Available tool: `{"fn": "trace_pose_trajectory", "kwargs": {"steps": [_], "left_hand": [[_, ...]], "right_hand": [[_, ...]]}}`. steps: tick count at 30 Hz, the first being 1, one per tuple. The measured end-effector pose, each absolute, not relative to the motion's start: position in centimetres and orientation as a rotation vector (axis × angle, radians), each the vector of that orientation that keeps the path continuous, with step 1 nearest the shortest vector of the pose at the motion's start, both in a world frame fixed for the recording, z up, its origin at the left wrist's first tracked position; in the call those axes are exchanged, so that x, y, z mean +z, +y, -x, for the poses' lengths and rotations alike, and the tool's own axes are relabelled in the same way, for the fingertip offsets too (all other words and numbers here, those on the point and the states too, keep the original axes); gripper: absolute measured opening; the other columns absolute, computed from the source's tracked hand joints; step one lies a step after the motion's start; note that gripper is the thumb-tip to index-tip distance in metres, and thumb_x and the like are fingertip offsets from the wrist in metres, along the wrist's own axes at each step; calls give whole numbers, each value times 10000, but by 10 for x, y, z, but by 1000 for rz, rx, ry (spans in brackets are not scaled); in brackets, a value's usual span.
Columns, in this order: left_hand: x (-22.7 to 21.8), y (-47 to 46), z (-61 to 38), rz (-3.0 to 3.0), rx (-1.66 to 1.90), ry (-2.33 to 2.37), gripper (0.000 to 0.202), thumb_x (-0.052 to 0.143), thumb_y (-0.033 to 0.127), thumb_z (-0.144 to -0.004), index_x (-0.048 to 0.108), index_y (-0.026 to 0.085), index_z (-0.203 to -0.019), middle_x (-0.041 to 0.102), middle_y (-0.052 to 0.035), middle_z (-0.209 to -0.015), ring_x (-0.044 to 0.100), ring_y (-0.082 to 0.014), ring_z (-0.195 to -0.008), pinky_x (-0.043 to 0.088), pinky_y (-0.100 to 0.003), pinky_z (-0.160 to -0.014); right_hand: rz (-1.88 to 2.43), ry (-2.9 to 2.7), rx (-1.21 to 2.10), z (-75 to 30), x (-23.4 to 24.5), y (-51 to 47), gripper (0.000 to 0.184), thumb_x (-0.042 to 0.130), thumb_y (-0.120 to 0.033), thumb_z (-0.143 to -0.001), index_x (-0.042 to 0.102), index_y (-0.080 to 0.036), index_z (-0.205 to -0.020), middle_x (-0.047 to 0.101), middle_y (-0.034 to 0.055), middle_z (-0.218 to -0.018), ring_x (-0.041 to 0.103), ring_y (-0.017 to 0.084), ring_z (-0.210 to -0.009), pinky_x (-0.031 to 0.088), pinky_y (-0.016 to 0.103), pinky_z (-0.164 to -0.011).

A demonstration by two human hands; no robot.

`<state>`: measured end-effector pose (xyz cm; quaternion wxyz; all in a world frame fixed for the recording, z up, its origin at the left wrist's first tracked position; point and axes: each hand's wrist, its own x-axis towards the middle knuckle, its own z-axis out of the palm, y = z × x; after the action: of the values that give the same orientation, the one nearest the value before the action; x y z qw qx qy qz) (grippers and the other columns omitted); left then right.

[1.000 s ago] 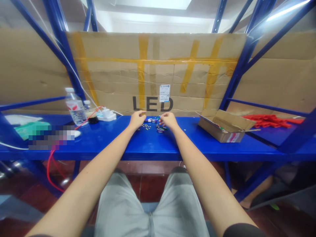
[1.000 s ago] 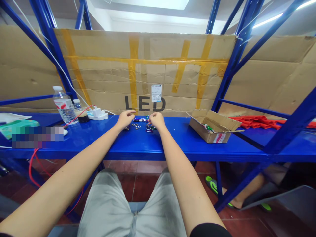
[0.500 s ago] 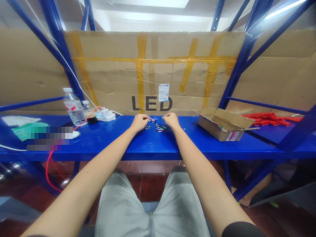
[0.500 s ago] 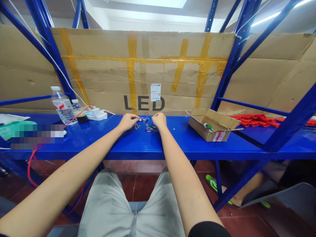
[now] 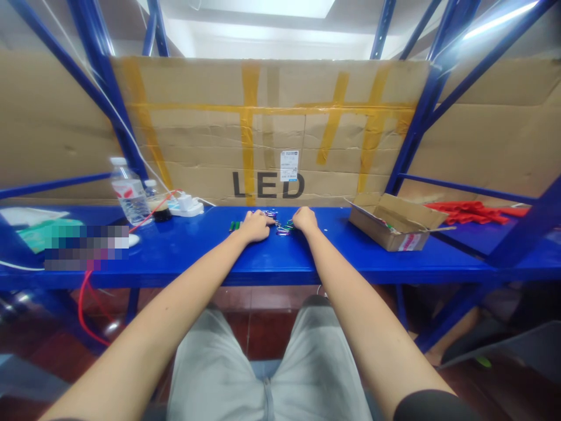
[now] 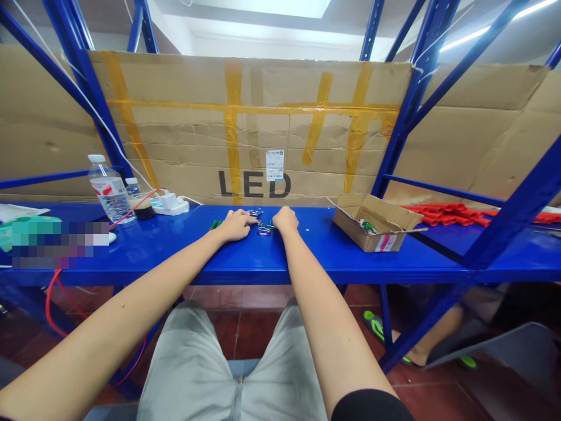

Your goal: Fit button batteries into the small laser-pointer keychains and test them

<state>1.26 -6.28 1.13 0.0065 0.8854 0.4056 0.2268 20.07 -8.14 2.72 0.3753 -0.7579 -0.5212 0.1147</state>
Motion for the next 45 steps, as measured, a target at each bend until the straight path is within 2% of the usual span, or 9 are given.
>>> {"fn": "trace_pose_trajectory", "kwargs": {"steps": [4, 13, 19, 27, 34, 45], "left_hand": [[15, -64, -10, -2828, 603, 1317, 517, 468, 126, -794, 699, 299, -1223, 663, -105, -1243, 487, -315, -1239, 325, -515, -1036], [19, -64, -6, -2856, 566, 1368, 450, 455, 145, -813, 711, 289, -1154, 665, -90, -1209, 508, -288, -1204, 348, -492, -1027], [17, -62, -9, -2838, 527, 1425, 536, 443, 184, -830, 612, 274, -1331, 637, -106, -1286, 488, -292, -1245, 348, -488, -1048], [19, -64, -11, -2918, 492, 1342, 505, 425, 180, -836, 672, 321, -1254, 667, -38, -1290, 485, -286, -1234, 341, -521, -1040], [21, -69, -11, -2935, 489, 1345, 509, 416, 150, -830, 683, 306, -1233, 666, -50, -1290, 486, -288, -1241, 340, -537, -1029], [19, -66, -16, -2807, 502, 1411, 473, 430, 188, -835, 678, 311, -1219, 648, -69, -1275, 487, -285, -1236, 325, -491, -1065]], "right_hand": [[2036, -1329, 286, -200, 24, -79, 284, 696, -119, -723, 699, -148, -1005, 695, 214, -1132, 630, 373, -1149, 478, 510, -973], [2124, -1392, 300, -195, 29, -83, 373, 639, -246, -777, 682, -168, -1139, 697, 180, -1145, 613, 355, -1179, 510, 441, -927], [2110, -1418, 319, -195, 30, -81, 365, 645, -273, -776, 683, -171, -1125, 715, 166, -1076, 647, 322, -1118, 521, 391, -884], [2099, -1444, 322, -194, 30, -82, 349, 638, -292, -795, 678, -174, -1122, 714, 170, -1073, 657, 329, -1095, 523, 394, -869], [2077, -1472, 298, -196, 28, -80, 339, 642, -321, -805, 678, -168, -1106, 720, 173, -1037, 666, 318, -1073, 520, 373, -861], [2092, -1470, 320, -195, 28, -80, 342, 642, -327, -802, 671, -178, -1109, 720, 156, -1032, 664, 298, -1076, 513, 352, -860]]}}
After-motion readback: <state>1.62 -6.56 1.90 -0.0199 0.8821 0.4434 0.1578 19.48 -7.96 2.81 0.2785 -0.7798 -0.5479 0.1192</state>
